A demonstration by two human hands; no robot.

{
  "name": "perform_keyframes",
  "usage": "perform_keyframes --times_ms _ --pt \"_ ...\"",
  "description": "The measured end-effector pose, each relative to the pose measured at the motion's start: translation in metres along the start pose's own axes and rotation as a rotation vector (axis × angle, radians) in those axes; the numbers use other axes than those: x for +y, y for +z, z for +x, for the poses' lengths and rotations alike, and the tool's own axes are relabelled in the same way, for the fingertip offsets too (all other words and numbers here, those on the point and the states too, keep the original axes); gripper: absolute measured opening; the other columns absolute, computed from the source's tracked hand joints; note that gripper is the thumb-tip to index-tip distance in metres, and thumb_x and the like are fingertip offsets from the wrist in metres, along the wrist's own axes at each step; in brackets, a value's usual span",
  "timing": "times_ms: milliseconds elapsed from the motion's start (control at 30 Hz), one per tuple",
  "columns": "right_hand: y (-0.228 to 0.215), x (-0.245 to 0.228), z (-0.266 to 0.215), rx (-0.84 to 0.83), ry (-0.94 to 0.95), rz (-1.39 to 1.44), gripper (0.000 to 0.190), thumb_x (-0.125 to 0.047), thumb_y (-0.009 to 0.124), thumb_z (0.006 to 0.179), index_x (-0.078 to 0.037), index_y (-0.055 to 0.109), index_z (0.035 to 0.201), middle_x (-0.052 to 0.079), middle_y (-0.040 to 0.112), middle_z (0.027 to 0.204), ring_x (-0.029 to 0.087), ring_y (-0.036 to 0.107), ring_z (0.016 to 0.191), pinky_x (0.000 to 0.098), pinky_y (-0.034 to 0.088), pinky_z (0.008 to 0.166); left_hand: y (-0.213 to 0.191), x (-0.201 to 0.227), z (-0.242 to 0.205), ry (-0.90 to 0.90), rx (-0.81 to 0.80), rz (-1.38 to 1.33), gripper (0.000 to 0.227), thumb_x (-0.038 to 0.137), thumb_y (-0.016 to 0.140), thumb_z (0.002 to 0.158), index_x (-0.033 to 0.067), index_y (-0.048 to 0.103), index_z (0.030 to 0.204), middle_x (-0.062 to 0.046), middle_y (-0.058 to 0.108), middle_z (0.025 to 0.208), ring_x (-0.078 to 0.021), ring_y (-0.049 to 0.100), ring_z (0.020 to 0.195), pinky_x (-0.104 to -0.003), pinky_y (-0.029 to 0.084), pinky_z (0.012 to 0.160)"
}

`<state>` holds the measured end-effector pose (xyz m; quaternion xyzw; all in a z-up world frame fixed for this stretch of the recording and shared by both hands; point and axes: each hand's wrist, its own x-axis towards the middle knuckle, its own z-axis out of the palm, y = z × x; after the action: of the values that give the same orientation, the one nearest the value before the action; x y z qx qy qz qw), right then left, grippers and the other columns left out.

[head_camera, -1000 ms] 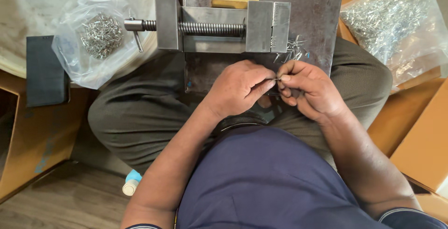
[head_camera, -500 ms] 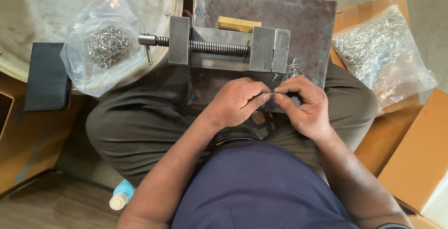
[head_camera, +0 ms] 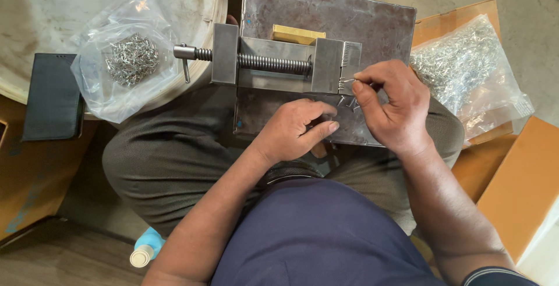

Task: The person sits cross-legged on the floor and sorts small metal nails by hand. They pick up nails from a pile on a metal plate, inspect them, and place them into a plastic bag. The person also adjusts a metal clamp on the plate and handles a small yellow block.

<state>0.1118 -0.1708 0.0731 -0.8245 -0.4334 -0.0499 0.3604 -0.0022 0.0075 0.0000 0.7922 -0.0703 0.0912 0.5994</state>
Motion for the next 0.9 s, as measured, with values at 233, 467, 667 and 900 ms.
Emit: perform_keyframes --times_ms 233,467,667,900 --pt "0.003 -0.004 0.008 -0.029 -0.003 -0.018 0.01 0.0 0.076 0.1 -0.004 0.069 0.106 0.008 0.068 0.1 0.021 0.068 0.086 0.0299 0.054 0.073 0.0 -0.002 0.0 0.016 0.012 -0.012 0.027 0.03 0.068 0.098 0.0061 0.07 0.111 -0.01 0.073 0.094 -0.0279 0.071 0.089 -0.037 0.056 0.08" --pt "0.003 -0.007 0.008 -0.044 0.011 -0.016 0.011 -0.001 0.077 0.097 -0.003 0.072 0.107 0.011 0.068 0.103 0.021 0.069 0.09 0.0318 0.055 0.077 0.0 -0.003 0.0 0.027 0.012 -0.017 0.026 0.029 0.068 0.098 0.0058 0.069 0.111 -0.009 0.073 0.093 -0.0275 0.07 0.089 -0.037 0.055 0.081" --pt "-0.001 -0.001 -0.001 -0.016 0.016 -0.026 0.012 -0.001 0.077 0.099 -0.003 0.073 0.11 0.01 0.068 0.104 0.02 0.068 0.086 0.0285 0.054 0.074 -0.001 0.0 0.0 0.025 0.01 -0.014 0.024 0.027 0.069 0.097 0.0065 0.07 0.11 -0.01 0.073 0.092 -0.028 0.069 0.087 -0.038 0.055 0.08" --pt "-0.012 0.033 -0.039 0.052 0.211 0.019 0.006 -0.001 0.075 0.104 -0.001 0.072 0.109 0.01 0.067 0.099 0.015 0.064 0.081 0.0268 0.051 0.074 0.002 -0.002 -0.002 0.002 0.026 -0.055 0.019 0.021 0.072 0.096 0.0049 0.07 0.106 -0.011 0.071 0.09 -0.0267 0.068 0.083 -0.036 0.054 0.075"
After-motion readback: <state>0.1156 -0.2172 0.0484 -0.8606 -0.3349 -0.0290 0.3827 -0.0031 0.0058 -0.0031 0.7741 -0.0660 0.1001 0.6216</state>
